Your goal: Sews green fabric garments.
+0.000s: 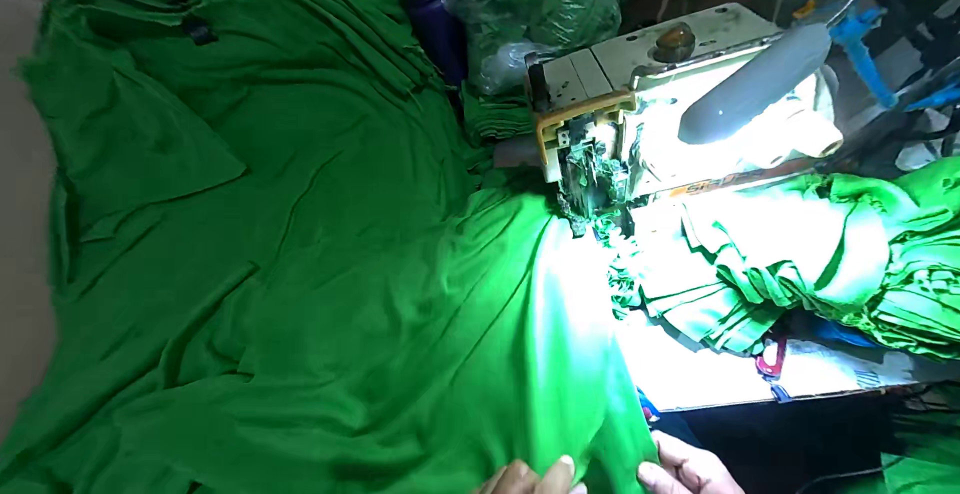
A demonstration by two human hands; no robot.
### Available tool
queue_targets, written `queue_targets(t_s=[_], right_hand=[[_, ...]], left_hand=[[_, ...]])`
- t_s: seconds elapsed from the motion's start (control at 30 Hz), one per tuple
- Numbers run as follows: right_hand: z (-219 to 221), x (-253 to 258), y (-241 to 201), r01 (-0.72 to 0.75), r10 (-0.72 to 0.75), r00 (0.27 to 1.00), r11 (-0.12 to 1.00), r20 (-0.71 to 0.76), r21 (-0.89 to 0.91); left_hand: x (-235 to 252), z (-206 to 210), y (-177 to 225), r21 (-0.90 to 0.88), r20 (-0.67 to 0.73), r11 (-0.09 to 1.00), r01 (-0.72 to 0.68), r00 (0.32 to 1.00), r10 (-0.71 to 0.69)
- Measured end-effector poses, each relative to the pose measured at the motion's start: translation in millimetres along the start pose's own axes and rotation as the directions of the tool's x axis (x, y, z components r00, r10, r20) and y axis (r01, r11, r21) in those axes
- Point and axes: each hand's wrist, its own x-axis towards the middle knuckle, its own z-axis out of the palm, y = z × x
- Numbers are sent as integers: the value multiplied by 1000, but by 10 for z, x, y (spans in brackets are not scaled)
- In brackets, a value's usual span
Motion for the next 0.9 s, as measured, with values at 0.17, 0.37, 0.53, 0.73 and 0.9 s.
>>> queue_targets(t_s=[0.17,0.37,0.53,0.73,0.9], right_hand=[[26,321,-180,131,-139,986,987,-88,-90],[60,703,-229,271,-316,929,935,-195,-227],[36,931,-339,344,-419,889,879,-187,-331],[-61,1075,-425,324,-445,863,850,-237,-416],[0,1089,-468,266,-316,907,942,-278,-204]], left_hand=[[357,162,8,66,-61,998,-25,998,29],[750,397,0,152,-222,987,-43,972,77],[993,535,39,216,-276,976,-23,958,84],[1042,669,-73,161,-346,987,-25,935,80],[1033,678,-269,109,-447,992,-65,888,107]])
